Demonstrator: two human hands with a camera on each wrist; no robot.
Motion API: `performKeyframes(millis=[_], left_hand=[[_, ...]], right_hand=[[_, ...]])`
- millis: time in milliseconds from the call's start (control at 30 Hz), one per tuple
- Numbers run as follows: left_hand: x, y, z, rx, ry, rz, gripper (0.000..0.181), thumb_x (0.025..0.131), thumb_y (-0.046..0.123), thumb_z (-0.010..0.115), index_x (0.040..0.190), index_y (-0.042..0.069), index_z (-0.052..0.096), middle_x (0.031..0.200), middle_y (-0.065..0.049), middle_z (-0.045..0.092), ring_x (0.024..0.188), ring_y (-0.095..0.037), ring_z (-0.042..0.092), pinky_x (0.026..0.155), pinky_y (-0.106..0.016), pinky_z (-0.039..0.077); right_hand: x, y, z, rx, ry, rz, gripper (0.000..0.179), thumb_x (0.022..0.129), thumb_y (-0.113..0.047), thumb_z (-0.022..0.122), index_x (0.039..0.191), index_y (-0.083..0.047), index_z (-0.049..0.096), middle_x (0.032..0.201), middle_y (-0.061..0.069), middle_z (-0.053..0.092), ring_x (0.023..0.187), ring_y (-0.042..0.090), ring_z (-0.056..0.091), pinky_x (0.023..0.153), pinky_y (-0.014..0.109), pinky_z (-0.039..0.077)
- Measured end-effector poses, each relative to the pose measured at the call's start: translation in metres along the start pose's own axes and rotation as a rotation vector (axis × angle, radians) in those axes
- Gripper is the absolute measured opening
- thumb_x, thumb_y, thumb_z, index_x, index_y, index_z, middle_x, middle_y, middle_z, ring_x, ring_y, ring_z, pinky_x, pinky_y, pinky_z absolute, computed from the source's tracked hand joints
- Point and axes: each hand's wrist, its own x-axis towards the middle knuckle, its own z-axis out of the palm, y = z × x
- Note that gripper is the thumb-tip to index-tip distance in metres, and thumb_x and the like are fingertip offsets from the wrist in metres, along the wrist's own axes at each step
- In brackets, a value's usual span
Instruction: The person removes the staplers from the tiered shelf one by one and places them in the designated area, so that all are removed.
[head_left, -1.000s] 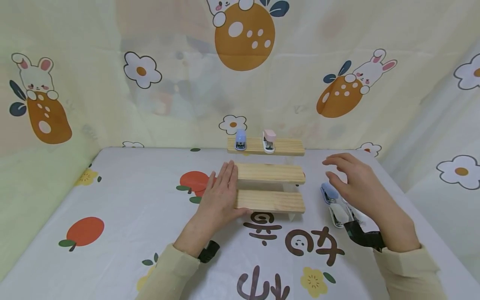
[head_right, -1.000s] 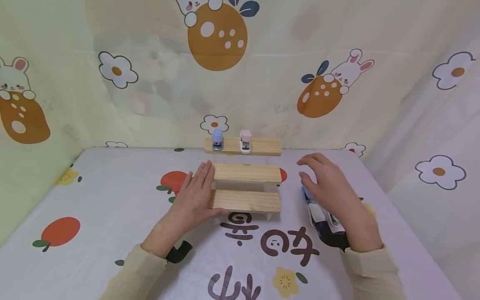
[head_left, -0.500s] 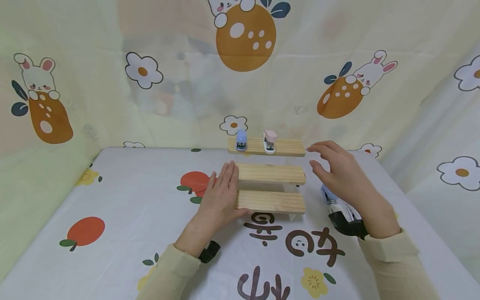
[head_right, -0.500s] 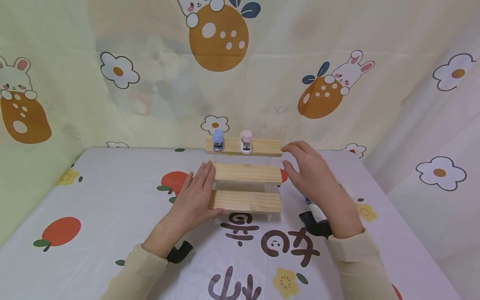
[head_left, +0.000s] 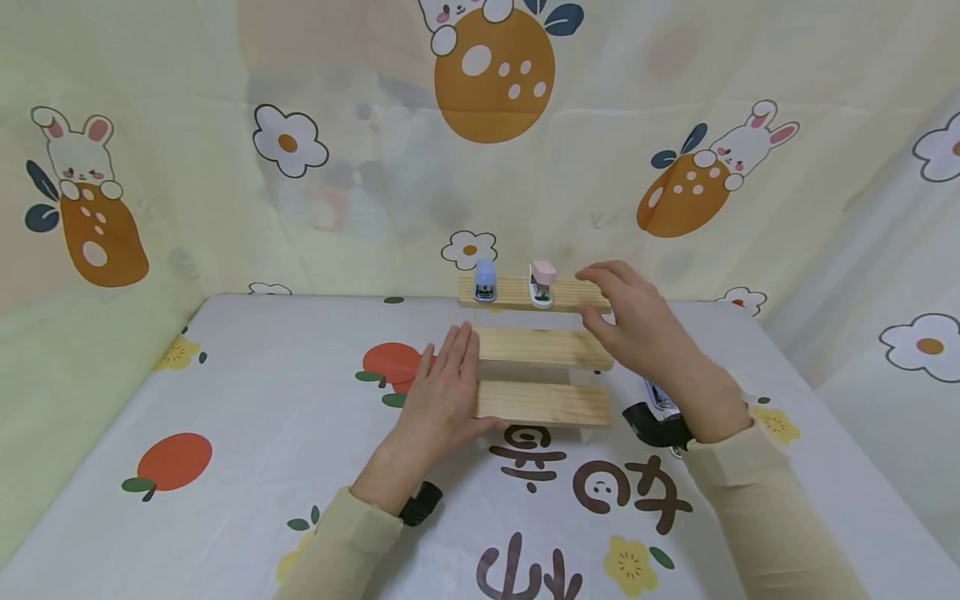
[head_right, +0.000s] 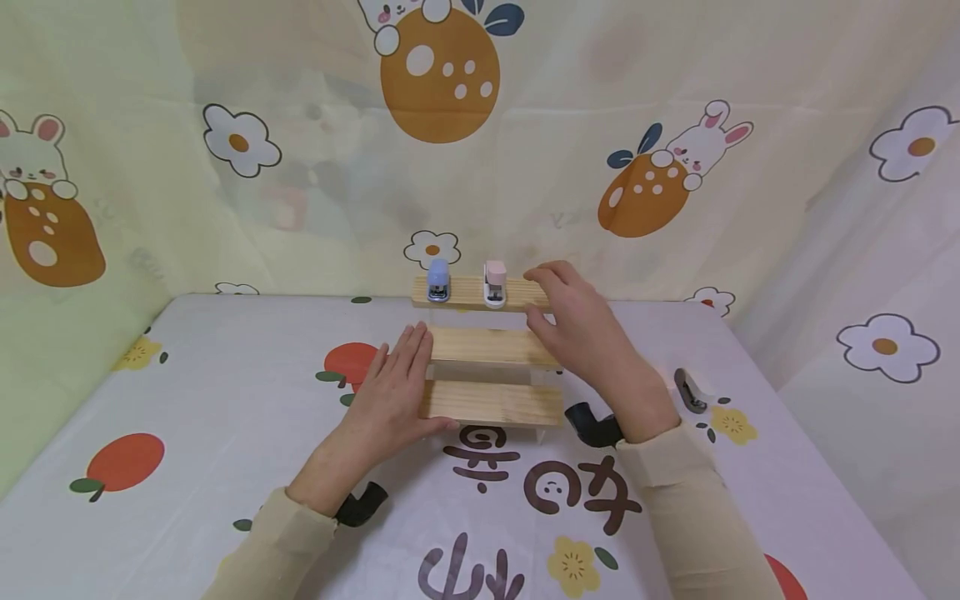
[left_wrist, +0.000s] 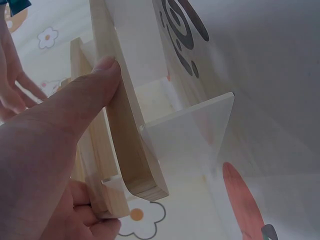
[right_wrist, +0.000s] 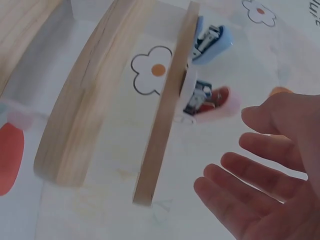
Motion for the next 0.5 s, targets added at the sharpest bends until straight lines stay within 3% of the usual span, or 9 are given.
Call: performKeyframes(millis=[267,500], left_hand=[[-0.001,-0.001,-0.001,-0.009,-0.009,-0.010,0.124,0.070,0.061,0.081,0.157,0.000,0.018,0.166,-0.014,0.018,0.155,-0.029,0.017,0.124,-0.051,0.020],[0.000,-0.001,0.000,-0.008,-0.005,-0.002,0.124,0.070,0.062,0.082,0.157,0.000,0.018,0.166,-0.014,0.017,0.155,-0.028,0.016,0.124,-0.051,0.020]], right_hand=[[0.019,-0.009,0.015,0.011,-0.015,-0.061,0.043,0.093,-0.006,0.064,0.132,0.007,0.053,0.136,0.024,0.051,0.123,0.039,0.054,0.103,0.053,0.048],[0.030,-0.015,0.027,0.039,-0.044,-0.036,0.048,0.094,-0.008,0.063,0.138,0.003,0.048,0.140,0.022,0.047,0.115,0.036,0.058,0.100,0.051,0.050]])
